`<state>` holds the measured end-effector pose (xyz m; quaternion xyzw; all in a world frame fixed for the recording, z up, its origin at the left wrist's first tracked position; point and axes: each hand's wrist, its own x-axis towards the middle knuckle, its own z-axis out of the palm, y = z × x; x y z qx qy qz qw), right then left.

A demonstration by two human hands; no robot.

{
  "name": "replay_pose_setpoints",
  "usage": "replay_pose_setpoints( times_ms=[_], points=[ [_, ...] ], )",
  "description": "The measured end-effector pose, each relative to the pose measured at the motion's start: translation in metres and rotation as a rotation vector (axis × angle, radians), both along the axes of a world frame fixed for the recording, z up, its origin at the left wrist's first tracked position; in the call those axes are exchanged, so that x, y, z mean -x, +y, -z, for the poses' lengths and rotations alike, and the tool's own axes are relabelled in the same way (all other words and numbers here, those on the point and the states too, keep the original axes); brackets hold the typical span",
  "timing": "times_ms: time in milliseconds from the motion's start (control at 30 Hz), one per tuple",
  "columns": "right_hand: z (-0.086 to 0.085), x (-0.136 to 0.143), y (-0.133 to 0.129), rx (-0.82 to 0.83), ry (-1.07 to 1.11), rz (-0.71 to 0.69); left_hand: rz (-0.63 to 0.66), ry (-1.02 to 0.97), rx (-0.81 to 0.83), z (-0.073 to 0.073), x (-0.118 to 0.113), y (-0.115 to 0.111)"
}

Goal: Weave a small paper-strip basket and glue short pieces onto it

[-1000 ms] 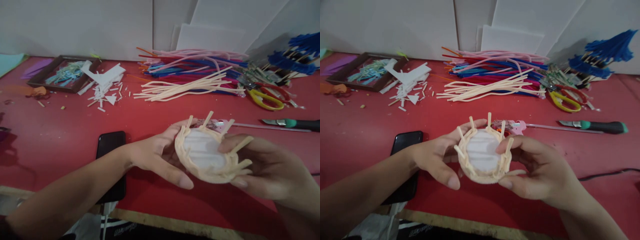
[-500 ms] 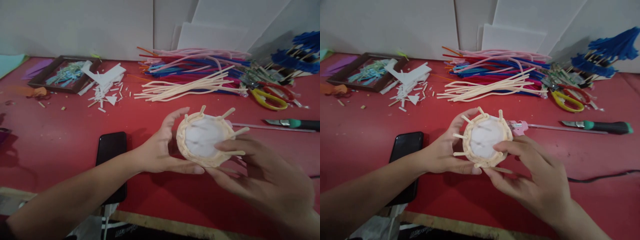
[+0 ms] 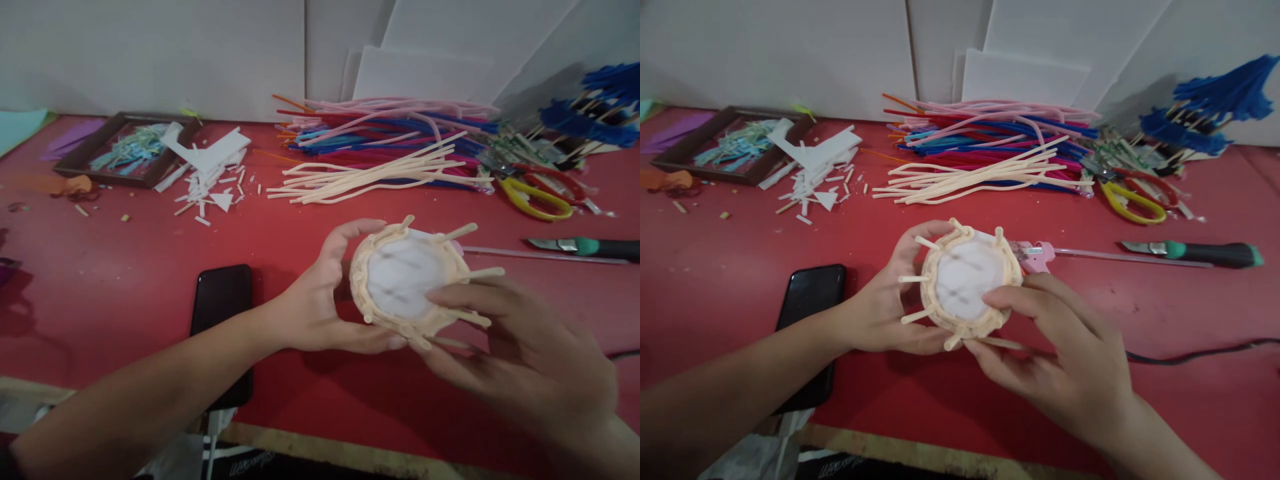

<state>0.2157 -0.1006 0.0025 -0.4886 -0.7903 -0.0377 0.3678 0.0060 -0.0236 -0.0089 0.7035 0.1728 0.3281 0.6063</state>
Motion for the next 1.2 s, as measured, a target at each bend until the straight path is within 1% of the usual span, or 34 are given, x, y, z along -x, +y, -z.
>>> replay_pose_setpoints(
  times_ms=[133,367,500,600,767,900,1033,1200],
  points=[
    [0.000,0.003,0.000,-0.001,-0.010,0.011,-0.016,-0.024,-0.032,0.003,-0.002,0.001],
    [0.005,0.004,-0.002,0.000,0.038,0.044,-0.035,-0.089,0.012,0.010,-0.002,0.002],
    [0.004,0.003,-0.004,0.038,0.040,0.022,-0.032,-0.023,0.025,0.011,0.002,0.002],
    [0.002,0.002,-0.003,0.052,0.028,-0.005,-0.030,0.035,-0.017,0.010,0.004,0.003],
    [0.000,0.002,0.000,0.065,0.022,-0.031,-0.001,0.047,-0.083,0.006,0.003,0.005],
    [0.000,0.001,0.001,0.091,0.036,-0.053,0.039,0.043,-0.084,0.002,0.002,0.005],
    [0.002,-0.001,-0.001,0.131,0.061,-0.051,0.043,0.026,-0.055,0.007,0.003,0.006],
    [0.001,0.000,-0.002,0.125,0.042,-0.050,0.013,0.078,-0.035,0.010,0.003,0.007]
  ],
)
